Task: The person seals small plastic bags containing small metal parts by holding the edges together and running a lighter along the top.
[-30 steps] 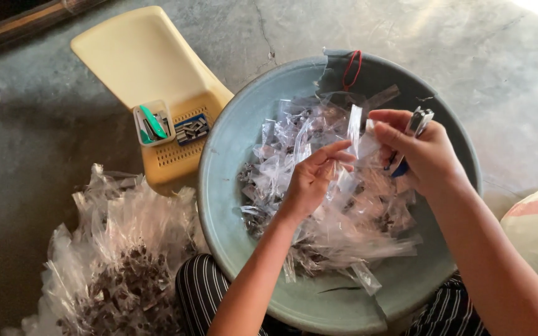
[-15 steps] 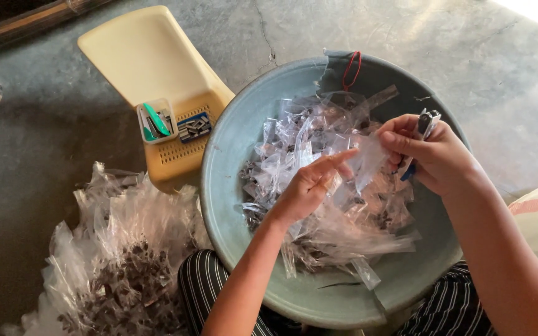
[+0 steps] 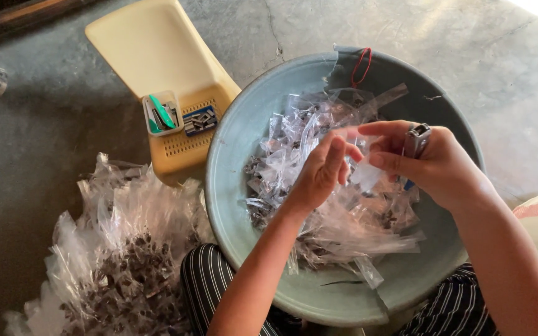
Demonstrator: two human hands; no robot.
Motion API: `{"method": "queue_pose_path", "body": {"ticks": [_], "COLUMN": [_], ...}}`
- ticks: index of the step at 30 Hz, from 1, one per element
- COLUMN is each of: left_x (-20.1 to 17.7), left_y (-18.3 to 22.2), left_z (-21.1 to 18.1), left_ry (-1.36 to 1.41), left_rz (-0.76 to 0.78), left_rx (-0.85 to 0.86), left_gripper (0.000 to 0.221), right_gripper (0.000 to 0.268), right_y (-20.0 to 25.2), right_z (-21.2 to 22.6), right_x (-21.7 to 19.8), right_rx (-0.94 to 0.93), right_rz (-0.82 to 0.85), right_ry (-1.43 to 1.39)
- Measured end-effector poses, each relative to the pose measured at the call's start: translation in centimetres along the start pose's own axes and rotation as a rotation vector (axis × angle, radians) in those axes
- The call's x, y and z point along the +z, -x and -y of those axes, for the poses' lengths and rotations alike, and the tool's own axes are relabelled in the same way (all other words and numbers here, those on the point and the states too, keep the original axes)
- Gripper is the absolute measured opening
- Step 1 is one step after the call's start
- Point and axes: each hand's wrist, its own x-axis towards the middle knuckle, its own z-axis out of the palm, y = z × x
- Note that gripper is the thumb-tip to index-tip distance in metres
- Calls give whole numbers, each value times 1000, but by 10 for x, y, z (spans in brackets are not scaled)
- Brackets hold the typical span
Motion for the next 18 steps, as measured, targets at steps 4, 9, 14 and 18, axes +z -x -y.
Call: {"method": "queue_pose_path", "body": {"ticks": [4, 9, 14, 18], "left_x": [5, 17, 45, 35], "left_y": [2, 8, 27, 45], "left_z": [-14, -29, 45, 91], "left_ry": [-31, -20, -212, -578], "left_rz": [70, 175, 264, 444], "left_rx": [-111, -135, -148, -402], "left_gripper": [110, 124, 30, 27], "right_gripper": [47, 21, 7, 6], "right_y": [-6, -12, -5, 7], "right_z": [1, -30, -49, -44], "right_x": [7, 0, -11, -31], "right_rx": [48, -43, -97, -94], "right_rz": [5, 40, -62, -281], "right_ry": [19, -52, -14, 58]}}
